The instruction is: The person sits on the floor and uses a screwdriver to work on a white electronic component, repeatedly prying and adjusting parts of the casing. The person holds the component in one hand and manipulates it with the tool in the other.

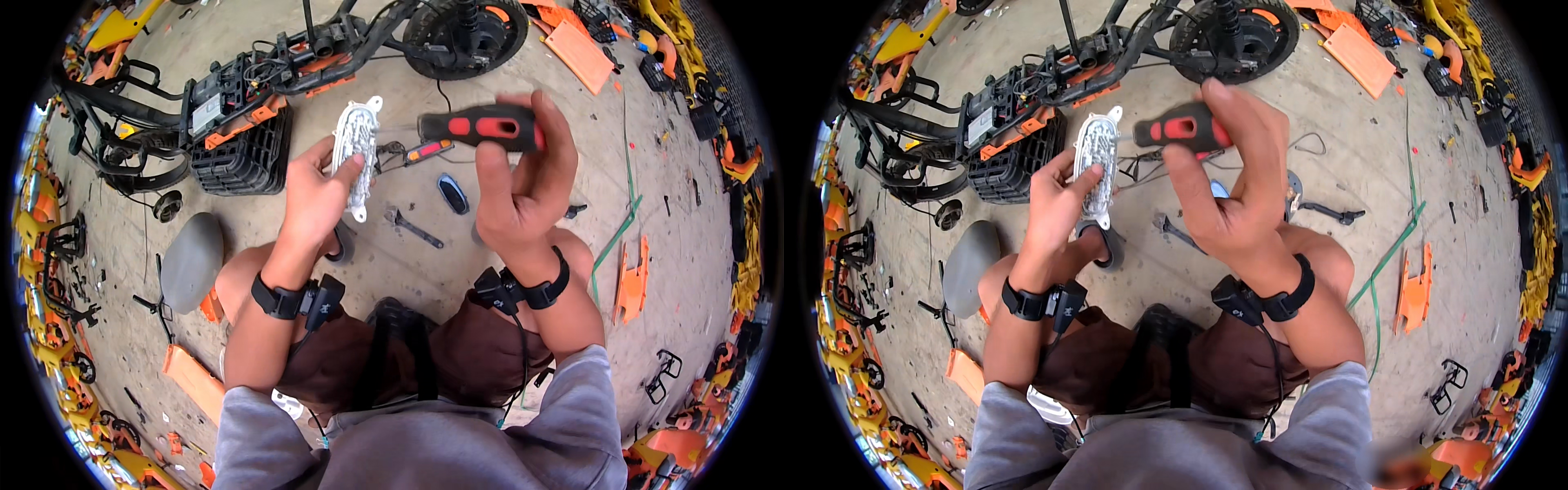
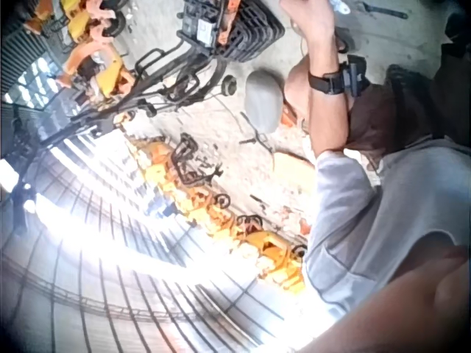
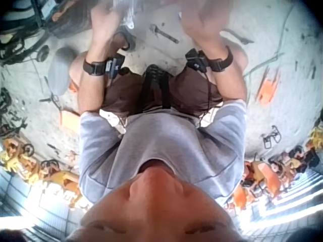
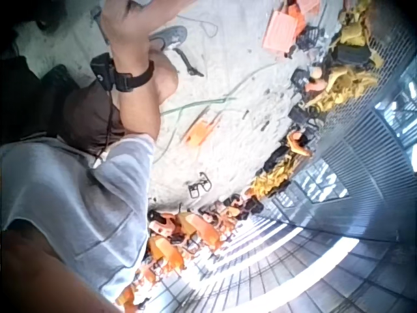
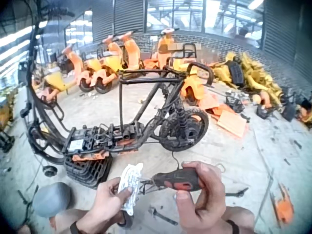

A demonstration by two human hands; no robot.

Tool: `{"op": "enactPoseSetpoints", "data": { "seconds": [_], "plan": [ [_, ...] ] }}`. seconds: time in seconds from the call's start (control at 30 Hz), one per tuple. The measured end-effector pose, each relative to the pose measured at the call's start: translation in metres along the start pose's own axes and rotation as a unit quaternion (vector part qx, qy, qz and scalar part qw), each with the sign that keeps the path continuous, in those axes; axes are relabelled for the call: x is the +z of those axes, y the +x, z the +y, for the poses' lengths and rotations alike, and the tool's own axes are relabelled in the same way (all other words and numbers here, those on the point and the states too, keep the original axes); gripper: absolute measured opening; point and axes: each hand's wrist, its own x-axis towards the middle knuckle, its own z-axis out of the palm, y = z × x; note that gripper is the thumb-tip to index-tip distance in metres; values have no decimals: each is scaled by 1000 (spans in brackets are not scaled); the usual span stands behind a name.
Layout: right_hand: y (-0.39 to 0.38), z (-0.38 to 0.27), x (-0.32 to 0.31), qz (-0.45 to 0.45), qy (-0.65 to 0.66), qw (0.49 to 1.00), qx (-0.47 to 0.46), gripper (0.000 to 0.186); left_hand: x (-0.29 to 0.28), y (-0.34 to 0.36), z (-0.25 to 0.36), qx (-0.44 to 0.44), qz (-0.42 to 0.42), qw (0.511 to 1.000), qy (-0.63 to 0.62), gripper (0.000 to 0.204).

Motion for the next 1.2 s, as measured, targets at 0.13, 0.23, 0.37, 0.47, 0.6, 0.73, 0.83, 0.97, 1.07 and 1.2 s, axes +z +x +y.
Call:
{"op": "enactPoseSetpoints", "data": {
  "seconds": [0.13, 0.23, 0.37, 0.47, 0.6, 0.73, 0.83, 0.97, 1.07, 1.2],
  "plan": [
    [3, -3, -2, 0, -6, 1000, -14, 57, -2, 0, -2, 5, -5, 1000, 1, 21],
    [10, 1, 4, -11, 25, 1000, -13, 65, 0, 5, 5, 14, -1, 1000, -2, 20],
    [5, -3, -2, 6, 20, 1000, -5, 68, 1, 2, -1, 3, -17, 1000, -22, 23],
    [9, 2, 0, 91, 50, 995, 7, 67, 5, 0, 4, 4, -17, 998, -61, 24],
    [20, 6, -11, 190, 24, 980, 53, 65, 4, 0, 5, -4, -37, 996, -85, 22],
    [21, 9, -13, 190, 23, 979, 71, 67, 2, -2, 10, -52, -54, 983, -166, 22],
    [17, 9, -9, 151, 50, 983, 96, 67, 0, -3, 13, -53, -72, 980, -178, 23],
    [12, 14, -10, 83, 39, 993, 68, 63, 2, -5, 19, -53, -61, 981, -174, 22],
    [14, 17, -8, 7, -34, 996, 76, 52, 1, -8, 19, -58, -48, 984, -161, 19],
    [6, 14, -5, -147, -105, 968, 172, 50, -2, -1, 15, -32, -18, 982, -187, 22]
  ]
}}
